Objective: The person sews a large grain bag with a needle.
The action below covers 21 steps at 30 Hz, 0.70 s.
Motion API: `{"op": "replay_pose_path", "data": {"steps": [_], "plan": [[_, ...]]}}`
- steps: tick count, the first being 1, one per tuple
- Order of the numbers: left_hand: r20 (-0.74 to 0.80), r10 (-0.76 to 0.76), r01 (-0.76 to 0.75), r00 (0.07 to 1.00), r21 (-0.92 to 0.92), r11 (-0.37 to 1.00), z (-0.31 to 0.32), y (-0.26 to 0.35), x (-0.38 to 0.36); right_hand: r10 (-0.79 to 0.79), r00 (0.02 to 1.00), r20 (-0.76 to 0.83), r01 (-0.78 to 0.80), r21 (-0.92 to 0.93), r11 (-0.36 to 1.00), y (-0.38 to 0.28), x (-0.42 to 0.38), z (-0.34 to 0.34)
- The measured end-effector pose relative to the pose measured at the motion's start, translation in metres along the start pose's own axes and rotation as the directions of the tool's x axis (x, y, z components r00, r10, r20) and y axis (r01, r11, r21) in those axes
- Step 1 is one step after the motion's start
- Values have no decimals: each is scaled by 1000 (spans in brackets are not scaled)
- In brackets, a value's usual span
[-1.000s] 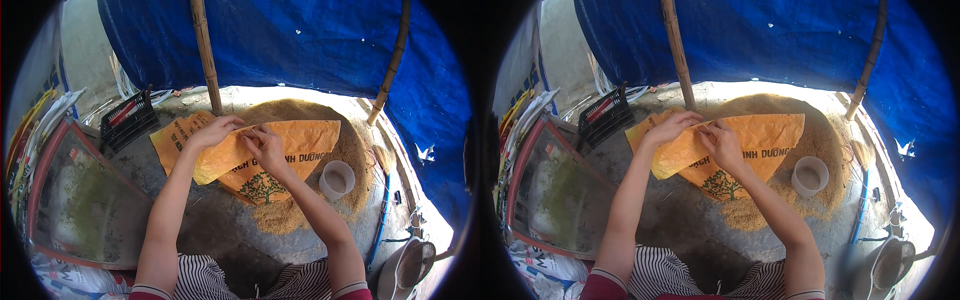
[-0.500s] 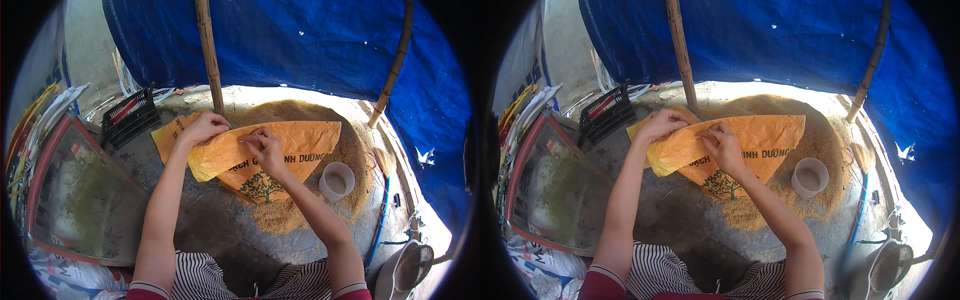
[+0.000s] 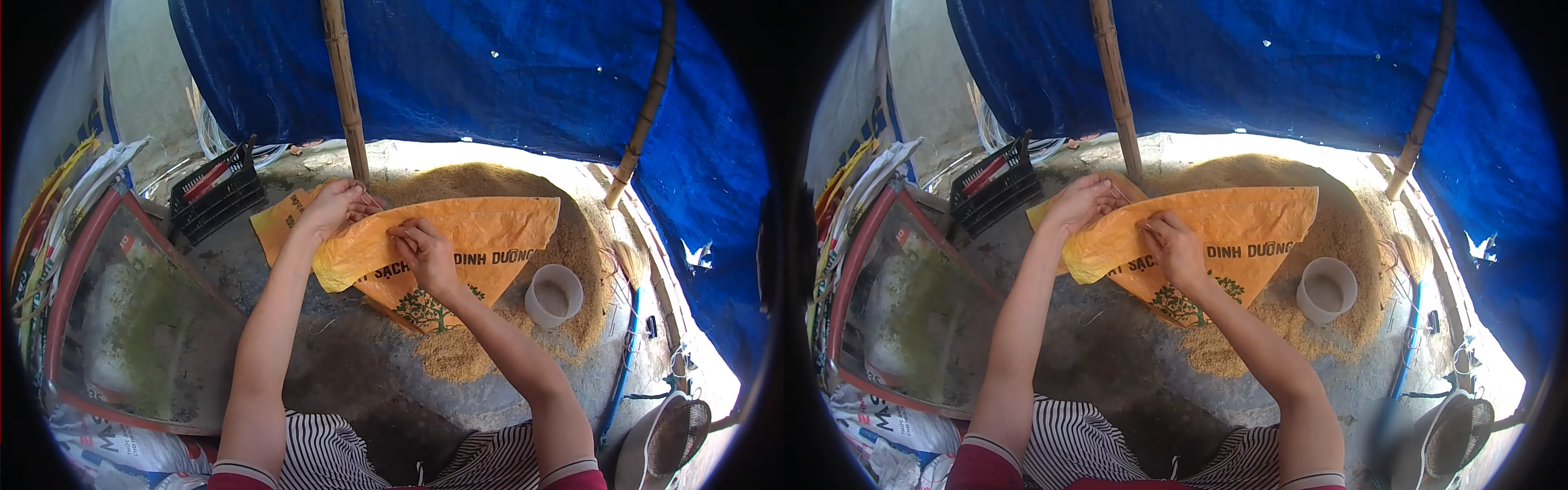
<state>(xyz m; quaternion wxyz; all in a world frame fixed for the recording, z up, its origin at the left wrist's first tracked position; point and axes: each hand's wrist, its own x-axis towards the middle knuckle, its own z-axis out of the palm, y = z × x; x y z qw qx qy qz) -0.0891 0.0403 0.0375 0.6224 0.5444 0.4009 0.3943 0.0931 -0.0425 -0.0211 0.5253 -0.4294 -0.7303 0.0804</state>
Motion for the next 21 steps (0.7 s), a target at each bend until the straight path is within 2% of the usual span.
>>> {"op": "replay_pose_path", "data": {"steps": [3,6,8,14,17,19,21], "plan": [[1,-28,28,1000,-55,998,-2,-8,7,-12,1000,17,13,-47,999,1,-2,0],[-22,15,-16,1000,-44,999,-1,-11,11,-15,1000,17,16,-77,997,1,-2,1],[-96,37,-35,995,22,999,4,-11,11,-14,1000,15,16,-89,996,2,-3,1],[-62,121,-115,991,91,989,2,-16,17,-25,997,72,32,-98,995,2,-1,-3],[-63,158,-146,985,163,976,3,-18,17,-11,1000,15,13,-125,992,-1,7,-17],[-67,168,-151,983,206,967,5,-15,14,40,988,-151,-75,-233,970,-3,19,-32],[-68,180,-158,981,251,955,8,-12,12,2,993,-122,-36,-274,961,-4,30,-48]]}}
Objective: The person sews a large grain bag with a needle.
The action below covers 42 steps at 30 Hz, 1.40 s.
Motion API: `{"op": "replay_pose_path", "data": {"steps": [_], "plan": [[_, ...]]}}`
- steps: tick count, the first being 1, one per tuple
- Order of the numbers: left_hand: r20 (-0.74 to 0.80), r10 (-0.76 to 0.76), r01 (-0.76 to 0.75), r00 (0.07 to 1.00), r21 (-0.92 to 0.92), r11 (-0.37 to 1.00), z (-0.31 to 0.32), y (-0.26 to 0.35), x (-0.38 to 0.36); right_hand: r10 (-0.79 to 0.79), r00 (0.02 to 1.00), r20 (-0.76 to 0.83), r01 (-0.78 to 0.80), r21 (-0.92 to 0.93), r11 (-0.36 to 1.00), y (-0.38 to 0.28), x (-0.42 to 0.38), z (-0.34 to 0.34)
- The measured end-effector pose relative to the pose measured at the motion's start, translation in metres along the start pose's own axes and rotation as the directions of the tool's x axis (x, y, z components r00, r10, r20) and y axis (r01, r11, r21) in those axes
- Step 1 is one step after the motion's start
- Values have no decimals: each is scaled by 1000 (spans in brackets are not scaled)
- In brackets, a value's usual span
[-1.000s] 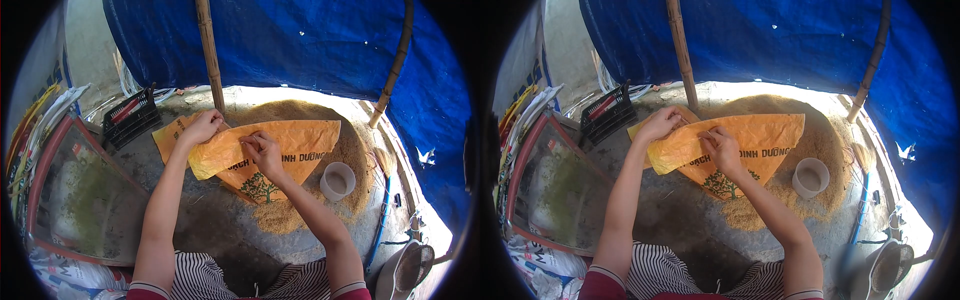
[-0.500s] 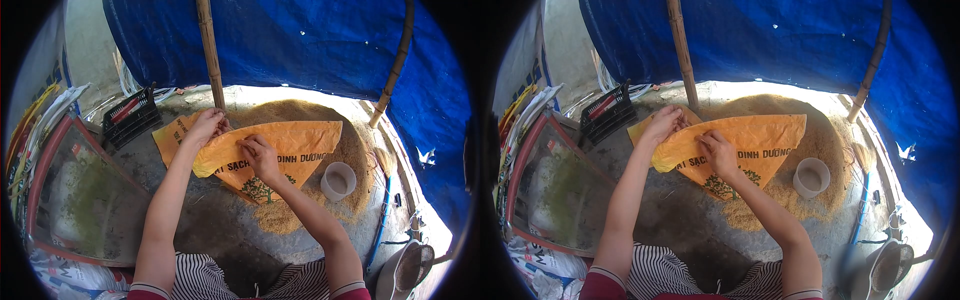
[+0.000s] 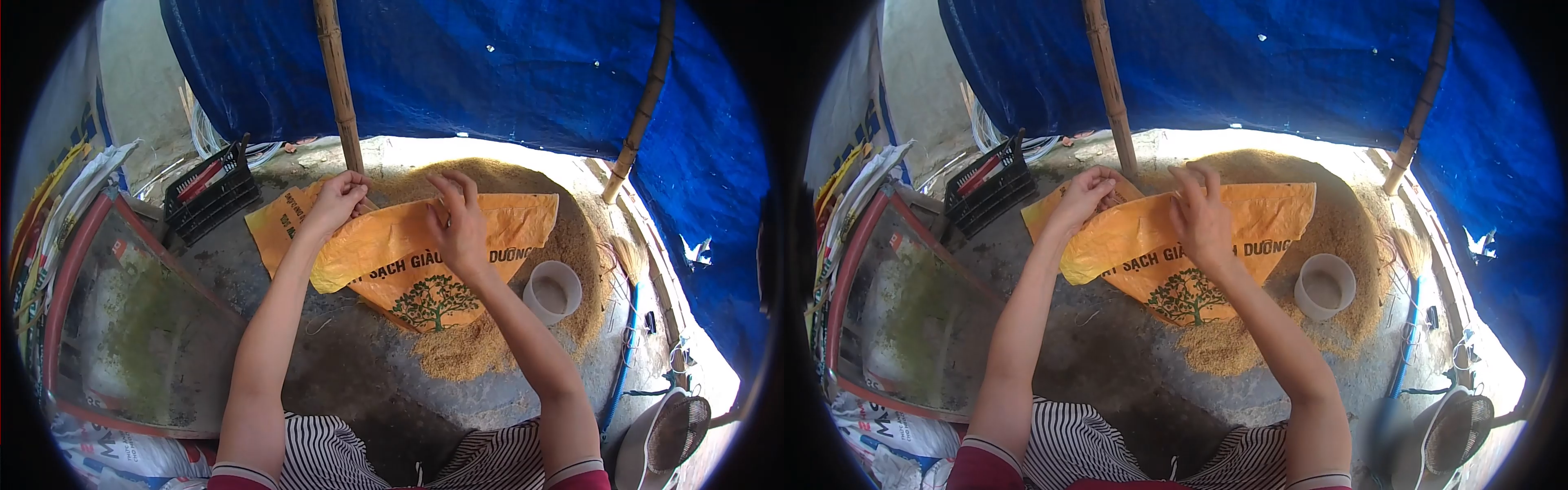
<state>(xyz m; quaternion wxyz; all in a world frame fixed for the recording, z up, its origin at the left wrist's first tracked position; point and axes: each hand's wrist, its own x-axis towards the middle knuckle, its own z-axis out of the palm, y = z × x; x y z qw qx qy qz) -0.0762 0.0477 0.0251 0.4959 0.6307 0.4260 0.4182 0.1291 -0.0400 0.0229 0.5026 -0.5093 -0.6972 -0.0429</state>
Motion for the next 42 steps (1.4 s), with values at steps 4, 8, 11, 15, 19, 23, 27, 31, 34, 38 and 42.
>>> {"op": "replay_pose_path", "data": {"steps": [4,8,11,15,19,23,27,31,34,38,42], "plan": [[71,190,-201,979,201,959,1,-6,3,-49,988,144,56,-45,997,23,7,-7],[199,130,-230,971,652,723,-2,14,-5,25,970,243,0,-103,995,32,8,-5],[132,197,-236,971,612,755,-2,5,-3,64,976,207,-39,-119,992,34,10,0],[155,177,-235,972,629,741,-1,15,-9,171,960,222,-136,-164,977,33,12,-1],[204,50,-153,978,526,837,-14,6,-4,202,950,238,-149,-223,963,27,13,-4],[145,-155,116,977,250,961,-19,0,-3,248,931,268,-195,-206,959,29,14,0],[116,-144,106,983,279,954,-24,-3,1,274,928,253,-232,-183,955,28,14,2],[129,-131,82,983,333,939,-29,-5,2,266,930,255,-216,-207,954,30,15,3],[100,-119,81,988,324,943,-32,-5,2,268,934,235,-224,-197,954,29,14,4],[-118,390,-215,913,675,706,-21,-8,-2,254,938,236,-217,-172,961,27,14,4],[6,543,-361,840,754,550,15,46,-34,268,939,217,-228,-191,955,28,14,7]]}}
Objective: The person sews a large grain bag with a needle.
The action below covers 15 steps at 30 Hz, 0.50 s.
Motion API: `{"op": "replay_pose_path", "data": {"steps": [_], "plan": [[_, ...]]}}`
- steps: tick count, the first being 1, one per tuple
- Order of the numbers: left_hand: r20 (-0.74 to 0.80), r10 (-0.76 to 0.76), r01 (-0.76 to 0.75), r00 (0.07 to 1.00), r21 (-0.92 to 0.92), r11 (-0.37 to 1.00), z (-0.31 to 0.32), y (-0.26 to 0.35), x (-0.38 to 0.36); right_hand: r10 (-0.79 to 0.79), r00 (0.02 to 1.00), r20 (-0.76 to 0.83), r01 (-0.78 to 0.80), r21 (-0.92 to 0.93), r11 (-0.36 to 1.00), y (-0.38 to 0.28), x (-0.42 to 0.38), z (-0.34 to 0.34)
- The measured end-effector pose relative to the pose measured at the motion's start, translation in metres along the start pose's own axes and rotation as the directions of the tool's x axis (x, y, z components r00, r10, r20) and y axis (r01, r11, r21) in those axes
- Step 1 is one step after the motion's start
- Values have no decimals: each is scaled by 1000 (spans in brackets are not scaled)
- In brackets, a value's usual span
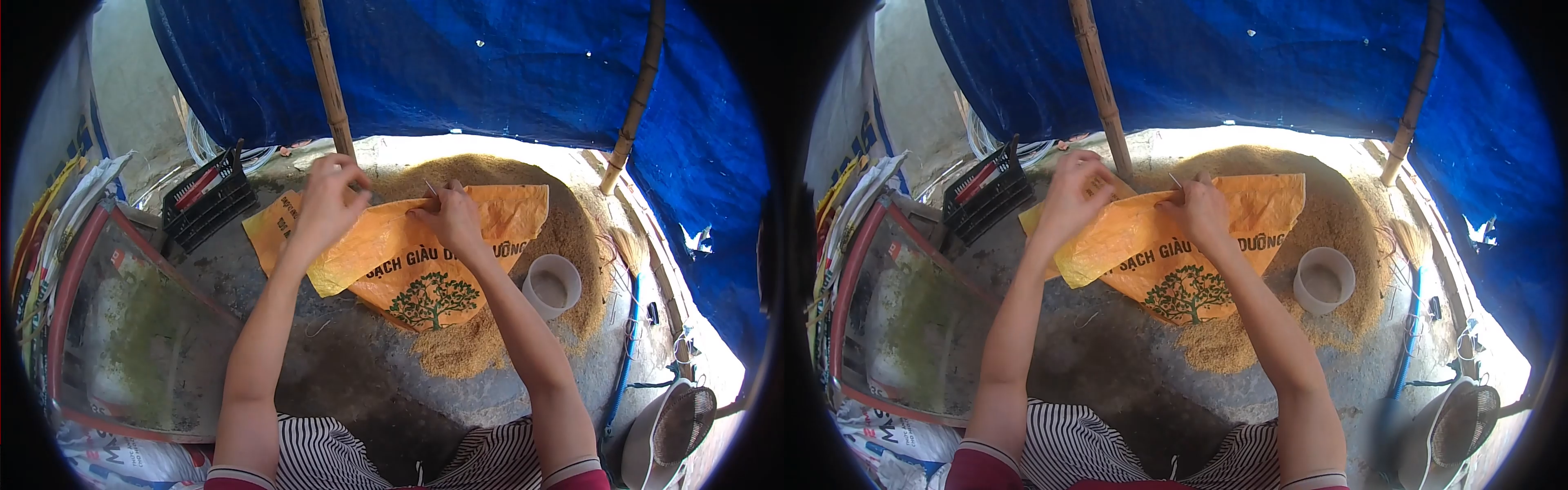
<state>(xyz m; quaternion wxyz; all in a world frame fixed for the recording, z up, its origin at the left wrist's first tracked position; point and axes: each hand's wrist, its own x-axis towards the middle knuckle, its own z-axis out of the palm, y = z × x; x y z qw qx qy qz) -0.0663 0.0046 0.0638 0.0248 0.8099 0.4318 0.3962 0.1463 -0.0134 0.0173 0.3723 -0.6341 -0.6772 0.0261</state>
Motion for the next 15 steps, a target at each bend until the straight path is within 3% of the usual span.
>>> {"op": "replay_pose_path", "data": {"steps": [2,6,8,9,11,12,14,15], "plan": [[139,234,-250,962,111,962,9,17,-9,7,1000,-3,-7,-2,1000,-1,0,1],[138,214,-236,967,166,958,37,23,-28,-10,999,-33,10,12,1000,0,-1,2],[8,88,-88,996,47,995,48,10,-31,-29,999,-41,30,22,999,0,-2,2],[12,92,-93,996,46,995,48,6,-30,-28,999,-32,29,26,999,0,-3,1],[181,-139,168,974,-155,974,44,-3,-28,-27,999,-24,28,34,999,0,-4,4],[183,-139,168,973,-152,974,40,-6,-25,-67,997,-45,69,44,997,0,-5,6],[363,-136,184,922,-102,977,32,-9,-18,-107,992,-66,111,54,992,-3,-9,11],[363,-136,184,922,-101,978,32,-14,-17,-96,983,-155,118,138,983,-11,-13,11]]}}
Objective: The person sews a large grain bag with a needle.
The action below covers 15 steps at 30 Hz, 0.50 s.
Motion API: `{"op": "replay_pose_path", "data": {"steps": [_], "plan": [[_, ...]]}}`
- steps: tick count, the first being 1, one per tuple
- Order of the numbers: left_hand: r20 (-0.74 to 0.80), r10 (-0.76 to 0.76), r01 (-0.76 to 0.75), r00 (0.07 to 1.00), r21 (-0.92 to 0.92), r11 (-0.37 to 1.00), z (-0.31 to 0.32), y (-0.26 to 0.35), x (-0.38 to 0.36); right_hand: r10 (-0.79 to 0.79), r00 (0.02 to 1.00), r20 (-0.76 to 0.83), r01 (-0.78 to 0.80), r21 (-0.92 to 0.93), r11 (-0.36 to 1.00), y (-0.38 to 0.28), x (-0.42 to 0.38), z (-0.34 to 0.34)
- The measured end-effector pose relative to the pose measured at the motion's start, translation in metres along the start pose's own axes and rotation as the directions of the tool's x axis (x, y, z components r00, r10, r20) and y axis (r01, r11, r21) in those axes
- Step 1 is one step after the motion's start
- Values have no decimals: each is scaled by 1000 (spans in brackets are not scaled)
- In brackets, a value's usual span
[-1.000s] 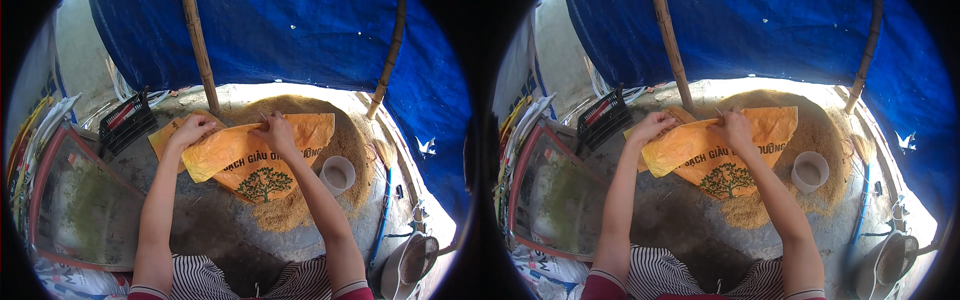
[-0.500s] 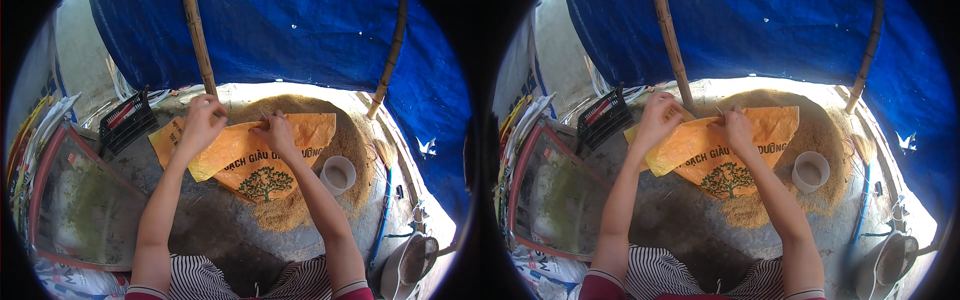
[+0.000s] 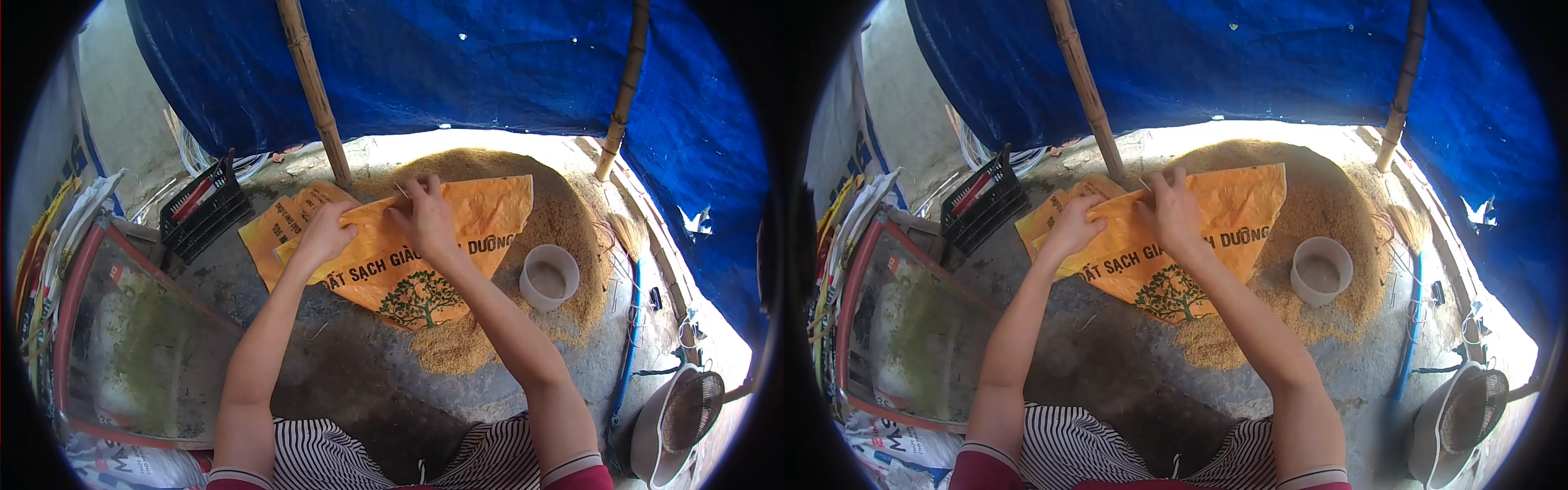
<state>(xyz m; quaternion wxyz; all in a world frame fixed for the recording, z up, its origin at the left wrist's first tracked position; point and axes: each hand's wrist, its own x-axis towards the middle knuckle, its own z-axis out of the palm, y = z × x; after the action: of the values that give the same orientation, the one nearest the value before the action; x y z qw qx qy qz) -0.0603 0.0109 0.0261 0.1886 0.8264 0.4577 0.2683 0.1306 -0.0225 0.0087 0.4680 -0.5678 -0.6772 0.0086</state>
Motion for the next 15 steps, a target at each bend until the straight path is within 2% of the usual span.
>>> {"op": "replay_pose_path", "data": {"steps": [1,3,5,7,12,14,15], "plan": [[16,-34,35,999,-33,999,1,-7,2,5,996,-89,3,85,996,-8,-4,0],[33,-69,71,997,-68,995,2,-24,7,-12,997,-73,19,92,996,-22,-15,-1],[168,-127,159,978,-197,967,4,-40,12,-27,998,-54,32,95,995,-25,-25,4],[194,-134,175,972,-209,962,-2,-32,10,-70,995,74,65,78,995,-17,-33,18],[236,-189,232,953,-171,958,-8,-23,9,-43,999,25,37,184,982,-9,-37,38],[267,-199,268,943,-250,931,-5,-26,9,-52,999,2,50,218,975,-11,-36,39],[264,-201,269,943,-251,930,-5,-26,8,-11,1000,29,4,218,976,-13,-36,38]]}}
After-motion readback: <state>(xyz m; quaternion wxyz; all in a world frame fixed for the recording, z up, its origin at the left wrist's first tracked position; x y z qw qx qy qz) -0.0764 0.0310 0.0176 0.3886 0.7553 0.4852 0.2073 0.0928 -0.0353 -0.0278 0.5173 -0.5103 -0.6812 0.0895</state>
